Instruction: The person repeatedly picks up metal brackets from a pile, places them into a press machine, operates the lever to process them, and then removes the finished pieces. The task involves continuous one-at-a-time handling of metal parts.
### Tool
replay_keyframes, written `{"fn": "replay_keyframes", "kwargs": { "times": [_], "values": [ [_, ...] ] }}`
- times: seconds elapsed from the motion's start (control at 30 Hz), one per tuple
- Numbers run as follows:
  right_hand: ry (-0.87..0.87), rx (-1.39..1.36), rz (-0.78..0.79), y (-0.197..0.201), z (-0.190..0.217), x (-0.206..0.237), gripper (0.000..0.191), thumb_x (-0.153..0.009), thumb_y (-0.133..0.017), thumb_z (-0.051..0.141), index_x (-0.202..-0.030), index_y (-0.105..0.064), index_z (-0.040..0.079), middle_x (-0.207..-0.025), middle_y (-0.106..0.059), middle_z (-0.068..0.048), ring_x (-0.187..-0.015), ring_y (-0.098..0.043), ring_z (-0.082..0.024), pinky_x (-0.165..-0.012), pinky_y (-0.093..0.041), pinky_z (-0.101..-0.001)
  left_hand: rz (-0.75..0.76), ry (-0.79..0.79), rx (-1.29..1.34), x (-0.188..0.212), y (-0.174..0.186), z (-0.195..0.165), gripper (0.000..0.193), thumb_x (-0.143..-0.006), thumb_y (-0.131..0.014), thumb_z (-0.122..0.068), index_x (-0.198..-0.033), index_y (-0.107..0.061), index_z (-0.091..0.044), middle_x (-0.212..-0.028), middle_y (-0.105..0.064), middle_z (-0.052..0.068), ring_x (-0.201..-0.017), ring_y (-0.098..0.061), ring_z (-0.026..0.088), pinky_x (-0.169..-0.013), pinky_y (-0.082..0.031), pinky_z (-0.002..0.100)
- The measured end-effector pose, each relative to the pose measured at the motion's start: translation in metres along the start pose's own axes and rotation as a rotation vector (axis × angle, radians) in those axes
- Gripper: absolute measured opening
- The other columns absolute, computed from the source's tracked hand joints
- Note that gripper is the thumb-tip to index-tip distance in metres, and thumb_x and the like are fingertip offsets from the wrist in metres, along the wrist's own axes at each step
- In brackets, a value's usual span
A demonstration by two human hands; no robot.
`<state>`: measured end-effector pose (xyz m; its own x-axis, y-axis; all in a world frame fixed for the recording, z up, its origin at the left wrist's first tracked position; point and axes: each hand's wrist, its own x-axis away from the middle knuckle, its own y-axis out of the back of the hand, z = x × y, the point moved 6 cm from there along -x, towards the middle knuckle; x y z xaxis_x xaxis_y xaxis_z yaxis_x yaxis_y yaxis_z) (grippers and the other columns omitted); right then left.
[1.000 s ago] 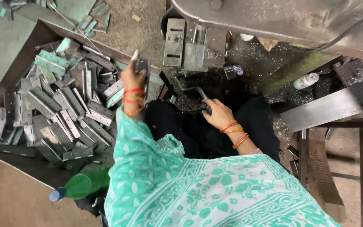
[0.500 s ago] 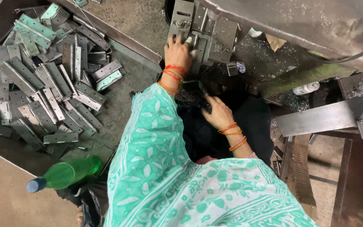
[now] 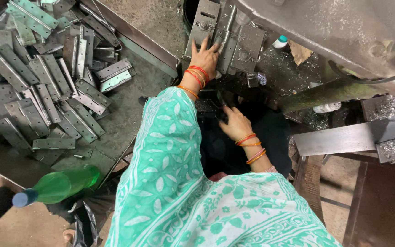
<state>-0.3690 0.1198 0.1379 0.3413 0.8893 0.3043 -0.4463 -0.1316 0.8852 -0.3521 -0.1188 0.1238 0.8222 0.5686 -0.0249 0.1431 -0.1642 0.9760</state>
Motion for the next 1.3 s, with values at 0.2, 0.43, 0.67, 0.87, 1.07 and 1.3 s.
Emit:
{"fn": "replay_keyframes", "kwargs": {
  "times": [0.2, 0.43, 0.67, 0.87, 1.07, 1.3],
  "values": [
    [0.085, -0.203, -0.212, -0.029, -0.010, 0.017, 0.042, -0.083, -0.071, 0.025, -0.125, -0.066, 0.018, -0.114, -0.069, -0.013, -0.096, -0.070, -0.038, -0.079, -0.058, -0.0485, -0.012, 0.008, 0.017, 0.000, -0.003, 0.005, 0.081, -0.068, -0.084, -0.050, -0.138, -0.062, -0.015, -0.157, -0.042, 0.000, -0.153, -0.018, 0.038, -0.114, -0.014, 0.079],
    [0.131, 0.022, -0.088, -0.017, -0.017, -0.006, 0.060, -0.080, -0.075, 0.030, -0.134, -0.061, 0.008, -0.113, -0.066, -0.023, -0.100, -0.067, -0.044, -0.082, -0.056, -0.0513, -0.087, 0.006, 0.069, -0.002, -0.001, -0.002, 0.082, -0.062, -0.088, -0.048, -0.133, -0.065, -0.014, -0.152, -0.045, 0.000, -0.146, -0.025, 0.039, -0.109, -0.018, 0.082],
    [0.211, 0.058, -0.096, 0.006, -0.016, -0.029, 0.053, -0.085, -0.074, 0.034, -0.130, -0.067, 0.008, -0.123, -0.068, -0.022, -0.108, -0.066, -0.044, -0.090, -0.055, -0.0516, -0.036, 0.019, 0.079, -0.014, 0.013, -0.007, 0.082, -0.061, -0.084, -0.044, -0.136, -0.061, -0.021, -0.153, -0.041, -0.003, -0.147, -0.019, 0.036, -0.108, -0.017, 0.082],
    [0.106, -0.066, -0.189, -0.040, -0.026, -0.005, 0.047, -0.084, -0.074, 0.029, -0.128, -0.067, 0.016, -0.122, -0.068, -0.018, -0.108, -0.065, -0.043, -0.087, -0.055, -0.0524, -0.037, 0.040, -0.008, -0.014, 0.016, -0.006, 0.065, -0.071, -0.078, -0.037, -0.133, -0.066, -0.024, -0.158, -0.041, -0.007, -0.152, -0.019, 0.034, -0.112, -0.017, 0.083],
    [0.050, 0.021, -0.125, -0.056, -0.036, -0.008, 0.048, -0.084, -0.075, 0.030, -0.131, -0.065, 0.021, -0.119, -0.063, -0.018, -0.103, -0.064, -0.045, -0.082, -0.054, -0.0557, -0.113, -0.001, 0.035, -0.012, 0.013, -0.015, 0.080, -0.063, -0.083, -0.044, -0.137, -0.063, -0.022, -0.154, -0.041, -0.002, -0.146, -0.021, 0.037, -0.108, -0.016, 0.084],
    [0.094, -0.063, -0.220, -0.066, -0.038, 0.013, 0.044, -0.084, -0.074, 0.030, -0.127, -0.066, 0.023, -0.127, -0.065, -0.014, -0.104, -0.067, -0.041, -0.082, -0.057, -0.0519, -0.101, 0.009, -0.018, 0.001, 0.001, -0.019, 0.057, -0.083, -0.070, -0.041, -0.132, -0.068, -0.012, -0.160, -0.039, 0.003, -0.151, -0.018, 0.039, -0.112, -0.009, 0.081]
  ]
}}
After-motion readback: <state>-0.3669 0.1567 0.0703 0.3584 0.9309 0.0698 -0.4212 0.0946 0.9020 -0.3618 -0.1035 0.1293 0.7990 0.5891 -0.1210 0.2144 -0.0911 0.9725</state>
